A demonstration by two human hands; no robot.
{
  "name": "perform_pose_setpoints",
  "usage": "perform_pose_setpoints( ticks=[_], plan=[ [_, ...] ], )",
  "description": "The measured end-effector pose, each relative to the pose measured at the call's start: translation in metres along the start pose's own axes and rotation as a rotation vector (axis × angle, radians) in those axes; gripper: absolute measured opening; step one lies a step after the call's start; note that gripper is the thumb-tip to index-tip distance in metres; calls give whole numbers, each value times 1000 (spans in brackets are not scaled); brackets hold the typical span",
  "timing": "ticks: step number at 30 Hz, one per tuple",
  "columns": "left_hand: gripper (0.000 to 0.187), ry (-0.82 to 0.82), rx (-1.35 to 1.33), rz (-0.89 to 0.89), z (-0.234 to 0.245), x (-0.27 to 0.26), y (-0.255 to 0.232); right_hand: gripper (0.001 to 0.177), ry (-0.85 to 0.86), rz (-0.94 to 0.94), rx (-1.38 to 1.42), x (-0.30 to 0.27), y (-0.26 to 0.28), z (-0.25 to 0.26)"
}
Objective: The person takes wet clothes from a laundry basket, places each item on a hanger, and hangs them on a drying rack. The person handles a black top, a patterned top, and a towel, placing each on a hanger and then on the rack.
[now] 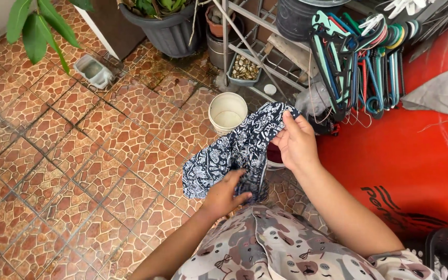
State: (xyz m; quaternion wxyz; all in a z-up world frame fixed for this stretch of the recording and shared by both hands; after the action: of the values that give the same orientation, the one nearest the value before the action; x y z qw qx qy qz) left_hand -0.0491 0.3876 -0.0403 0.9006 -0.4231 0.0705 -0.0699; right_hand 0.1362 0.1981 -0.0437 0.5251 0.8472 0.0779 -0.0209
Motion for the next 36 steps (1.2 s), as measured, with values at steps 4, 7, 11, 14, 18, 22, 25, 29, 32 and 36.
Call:
perform_pose_setpoints(
  ticks=[4, 7, 11, 14, 18, 22, 25, 29, 32, 36],
  plan=[
    [46, 33, 174, -68, -20, 22, 36, 16, -79, -7, 42, -8, 7, 2],
    [67, -13, 193, 112, 0, 40, -3, 16, -143, -2, 113, -22, 25, -10],
    [74, 94, -67, 231, -19, 77, -42, 16, -174, -1, 163, -46, 59, -42],
    [60, 93, 47, 210, -32, 93, -37, 16, -221, 24, 199, -35, 55, 3],
    [74, 178, 332, 217, -42, 95, -15, 18, -252, 80, 263, -40, 88, 23],
    [79, -60, 132, -116, -64, 109, -51, 19, -274, 100, 322, -54, 120, 14],
    [72, -139, -184, -362, -69, 126, -77, 21, -278, 87, 312, -51, 114, 39],
    [57, 157, -252, -46, -70, 155, -53, 16, -286, 132, 284, -53, 148, 37],
    [41, 192, -3, -175, -45, 158, -29, 16, -375, 210, 167, -51, 163, 58],
    [17, -168, 7, -373, 52, 154, -34, 19, -524, 273, -274, -38, 154, 120]
  ],
)
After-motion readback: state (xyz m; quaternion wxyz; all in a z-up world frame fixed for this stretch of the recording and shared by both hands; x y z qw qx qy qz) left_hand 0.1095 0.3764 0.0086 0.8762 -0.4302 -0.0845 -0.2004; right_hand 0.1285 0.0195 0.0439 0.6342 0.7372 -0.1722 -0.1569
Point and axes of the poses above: each hand's wrist, its own x-axis towards the middle knuckle, its own z-axis out of the back of the hand, y = z × x, the point moved 4 cm from there along x, towards the middle knuckle, and after that the axes turned 4 degrees about -x, right-handed, at the moved point
